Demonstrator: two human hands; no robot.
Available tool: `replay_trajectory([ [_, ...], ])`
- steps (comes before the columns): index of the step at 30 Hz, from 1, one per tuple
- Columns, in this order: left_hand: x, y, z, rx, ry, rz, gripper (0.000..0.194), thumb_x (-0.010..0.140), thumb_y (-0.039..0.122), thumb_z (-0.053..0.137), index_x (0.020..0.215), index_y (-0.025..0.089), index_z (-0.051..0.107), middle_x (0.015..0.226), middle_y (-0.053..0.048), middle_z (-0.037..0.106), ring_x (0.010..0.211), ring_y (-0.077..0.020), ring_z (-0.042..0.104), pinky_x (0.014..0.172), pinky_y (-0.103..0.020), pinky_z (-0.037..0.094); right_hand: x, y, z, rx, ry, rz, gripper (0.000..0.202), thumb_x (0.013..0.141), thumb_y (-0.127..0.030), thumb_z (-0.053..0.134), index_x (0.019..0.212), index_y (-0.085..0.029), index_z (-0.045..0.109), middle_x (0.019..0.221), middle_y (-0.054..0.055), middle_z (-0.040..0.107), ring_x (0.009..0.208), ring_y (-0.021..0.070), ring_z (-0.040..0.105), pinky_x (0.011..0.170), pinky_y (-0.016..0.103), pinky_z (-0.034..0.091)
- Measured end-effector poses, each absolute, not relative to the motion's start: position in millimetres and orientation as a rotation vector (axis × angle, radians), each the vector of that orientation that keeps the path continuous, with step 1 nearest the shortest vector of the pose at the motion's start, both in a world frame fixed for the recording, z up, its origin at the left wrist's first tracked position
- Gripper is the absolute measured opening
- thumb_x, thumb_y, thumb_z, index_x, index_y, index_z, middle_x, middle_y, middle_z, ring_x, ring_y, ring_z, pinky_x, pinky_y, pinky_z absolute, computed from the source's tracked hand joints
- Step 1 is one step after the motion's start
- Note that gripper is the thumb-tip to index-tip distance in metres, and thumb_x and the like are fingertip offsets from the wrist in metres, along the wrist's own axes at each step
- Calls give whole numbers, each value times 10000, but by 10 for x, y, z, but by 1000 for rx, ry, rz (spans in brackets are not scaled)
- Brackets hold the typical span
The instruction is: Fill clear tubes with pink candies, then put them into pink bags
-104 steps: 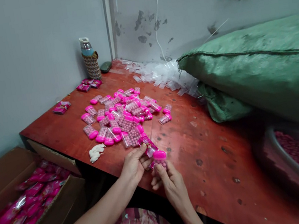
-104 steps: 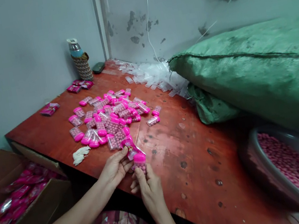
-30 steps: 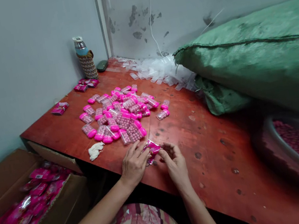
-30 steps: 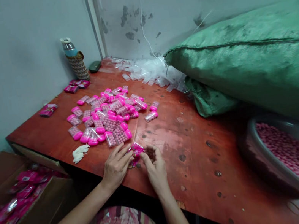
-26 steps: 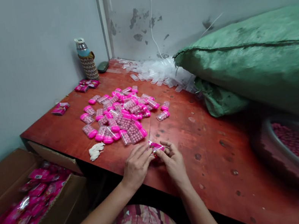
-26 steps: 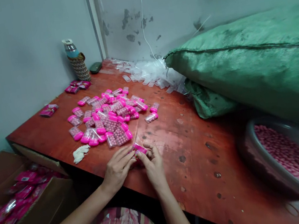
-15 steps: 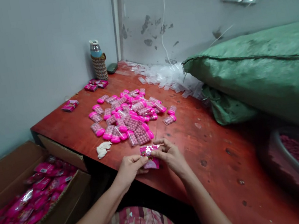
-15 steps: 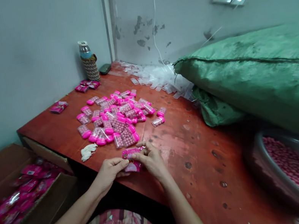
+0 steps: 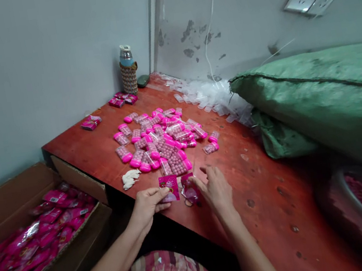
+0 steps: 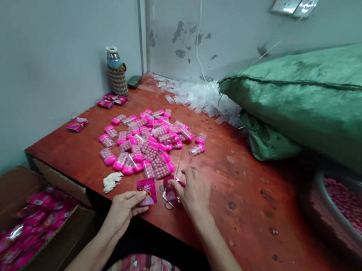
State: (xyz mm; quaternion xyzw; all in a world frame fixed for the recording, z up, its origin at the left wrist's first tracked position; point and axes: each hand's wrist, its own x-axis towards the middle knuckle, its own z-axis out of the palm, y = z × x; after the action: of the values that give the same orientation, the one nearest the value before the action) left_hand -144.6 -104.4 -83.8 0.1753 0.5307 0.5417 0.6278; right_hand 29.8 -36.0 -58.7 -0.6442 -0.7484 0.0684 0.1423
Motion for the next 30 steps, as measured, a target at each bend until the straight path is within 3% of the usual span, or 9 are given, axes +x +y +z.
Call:
replay_trajectory([
  [4,-1449,-1060,-825,305,1192,1287,192,571,260,732,616,94,647,603,-29,598,543,-92,553,516,-201,512,-90,-268,-487,-2079,-2192,42,571,778,-626,321,1030,-148,505,802,135,631,728,260,613,588,322,413],
  [9,-1518,-1074,-808,224,1192,1351,203,569,237,739,556,97,593,562,-13,576,514,-85,544,486,-198,512,-302,-102,-558,-2053,-2306,5,553,769,-583,413,974,-79,509,761,183,634,745,291,620,602,341,430],
  [14,-1551,-1040,-812,144,1141,1389,181,611,193,712,562,106,561,558,2,566,488,-78,539,470,-204,520,118,199,-606,-1891,-2370,142,399,808,-427,443,1090,-147,484,997,157,604,875,263,588,674,326,422],
  [17,-1512,-1000,-807,121,1091,1383,124,649,162,679,610,101,577,572,-4,578,493,-85,555,478,-208,528,429,361,-618,-1721,-2390,198,449,787,-292,493,1211,-176,404,1163,123,524,1040,237,506,790,312,393],
  [20,-1465,-953,-795,79,1055,1382,66,688,131,638,661,94,590,591,-20,603,507,-95,576,504,-220,538,589,380,-608,-1745,-2267,240,488,799,-324,469,1242,-147,364,1140,125,539,1029,222,514,794,304,396],
  [25,-1416,-864,-765,10,996,1418,10,727,100,589,726,91,592,633,-39,637,547,-118,612,532,-239,546,490,243,-571,-2135,-2143,133,471,793,-504,413,1024,-116,547,909,172,624,825,286,604,648,339,424],
  [30,-1359,-787,-731,-105,963,1487,39,718,117,610,734,113,575,641,-26,642,561,-134,626,554,-264,550,421,261,-585,-2142,-2225,190,335,805,-346,431,822,-78,631,809,223,637,760,299,619,623,344,415],
])
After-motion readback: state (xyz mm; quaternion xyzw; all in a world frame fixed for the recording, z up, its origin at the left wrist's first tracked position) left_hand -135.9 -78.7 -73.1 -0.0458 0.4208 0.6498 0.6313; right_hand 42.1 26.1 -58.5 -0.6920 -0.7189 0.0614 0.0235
